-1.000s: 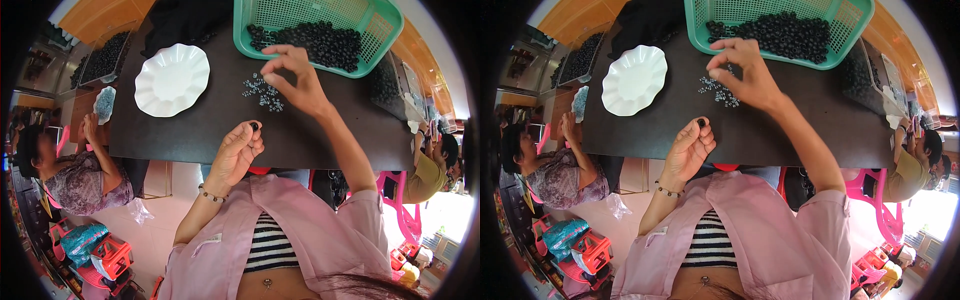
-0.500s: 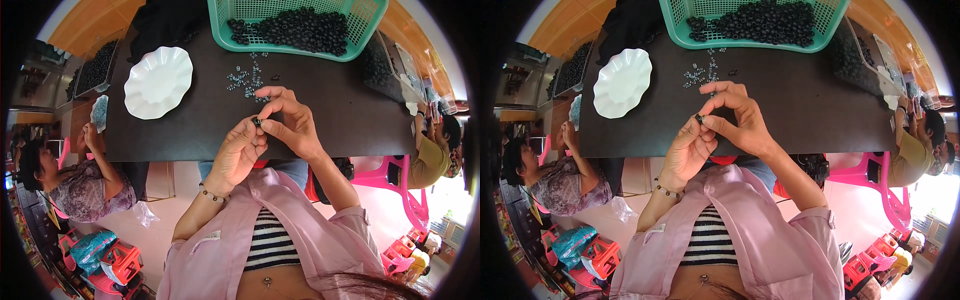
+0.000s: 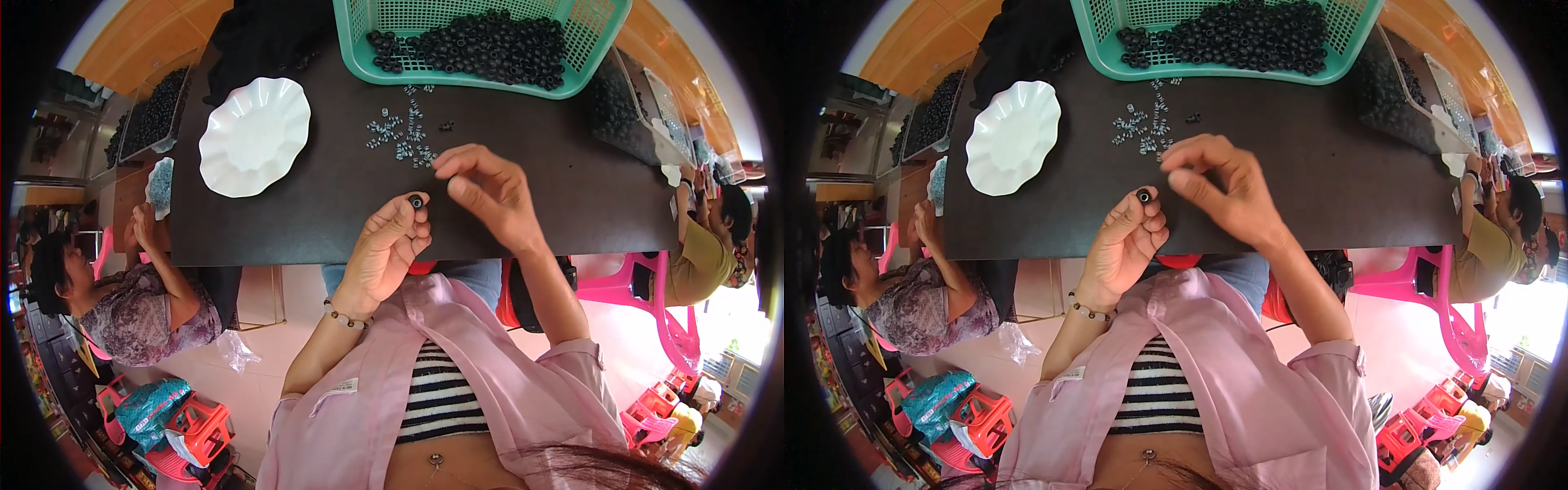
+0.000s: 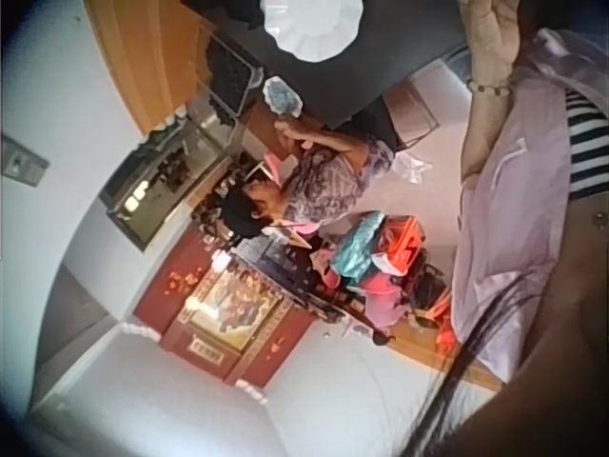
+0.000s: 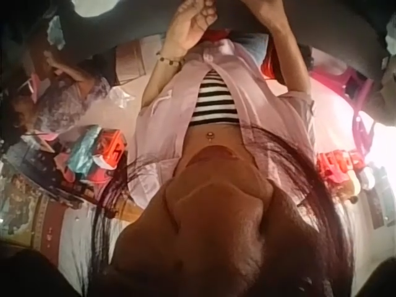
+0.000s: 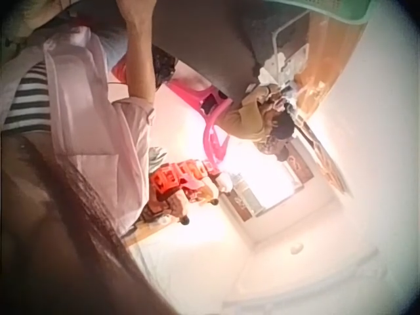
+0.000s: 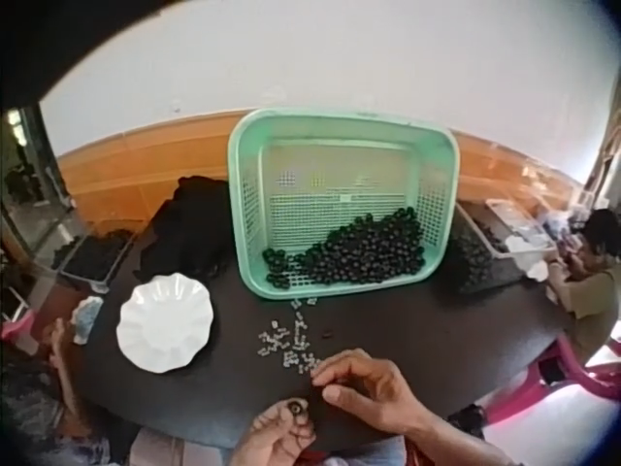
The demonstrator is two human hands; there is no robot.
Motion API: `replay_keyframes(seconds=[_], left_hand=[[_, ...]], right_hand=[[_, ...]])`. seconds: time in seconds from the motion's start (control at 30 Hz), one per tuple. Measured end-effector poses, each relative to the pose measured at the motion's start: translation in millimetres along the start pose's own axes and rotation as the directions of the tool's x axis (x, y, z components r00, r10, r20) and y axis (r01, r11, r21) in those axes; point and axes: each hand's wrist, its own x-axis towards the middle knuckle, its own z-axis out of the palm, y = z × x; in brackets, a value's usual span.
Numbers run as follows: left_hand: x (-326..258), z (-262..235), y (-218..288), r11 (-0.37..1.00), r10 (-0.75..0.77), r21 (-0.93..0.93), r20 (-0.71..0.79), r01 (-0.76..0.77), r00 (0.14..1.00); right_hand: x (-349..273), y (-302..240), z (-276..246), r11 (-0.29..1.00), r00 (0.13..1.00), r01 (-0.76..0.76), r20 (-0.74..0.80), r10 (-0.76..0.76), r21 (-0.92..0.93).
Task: The recorder is manually assembling small black plastic components by inserting smaller parts into them at a shared workspace.
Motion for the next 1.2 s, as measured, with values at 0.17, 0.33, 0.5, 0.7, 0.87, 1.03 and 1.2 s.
replay_keyframes(seconds=[0.17,0.33,0.5,0.7,0.87,1.03,1.2], left_hand=[[-1,-2,3,0.999,-0.004,-0.045,-0.050,0.001,0.999],[2,-3,4,0.996,-0.013,-0.086,-0.029,0.011,1.000],[2,-4,4,0.996,-0.010,-0.094,-0.020,0.009,1.000],[1,-6,4,0.996,-0.009,-0.088,-0.015,0.007,1.000],[1,-6,4,0.996,-0.005,-0.085,-0.012,0.004,1.000],[3,-5,3,0.997,-0.007,-0.083,-0.012,0.006,1.000],[4,-3,3,0.999,-0.009,-0.046,-0.035,0.007,0.999]], right_hand=[[24,4,-34,0.865,0.976,-0.044,-0.206,-0.069,-0.500],[49,28,-51,0.732,0.967,0.117,-0.091,-0.238,-0.671],[64,41,-49,0.640,0.971,0.167,0.012,-0.239,-0.750],[68,50,-50,0.539,0.949,0.252,0.095,-0.302,-0.804],[63,48,-55,0.671,0.987,0.134,0.035,-0.159,-0.729],[51,39,-58,0.924,0.991,-0.094,-0.122,0.052,-0.370],[37,29,-54,0.992,0.978,-0.113,-0.181,0.099,-0.064]])
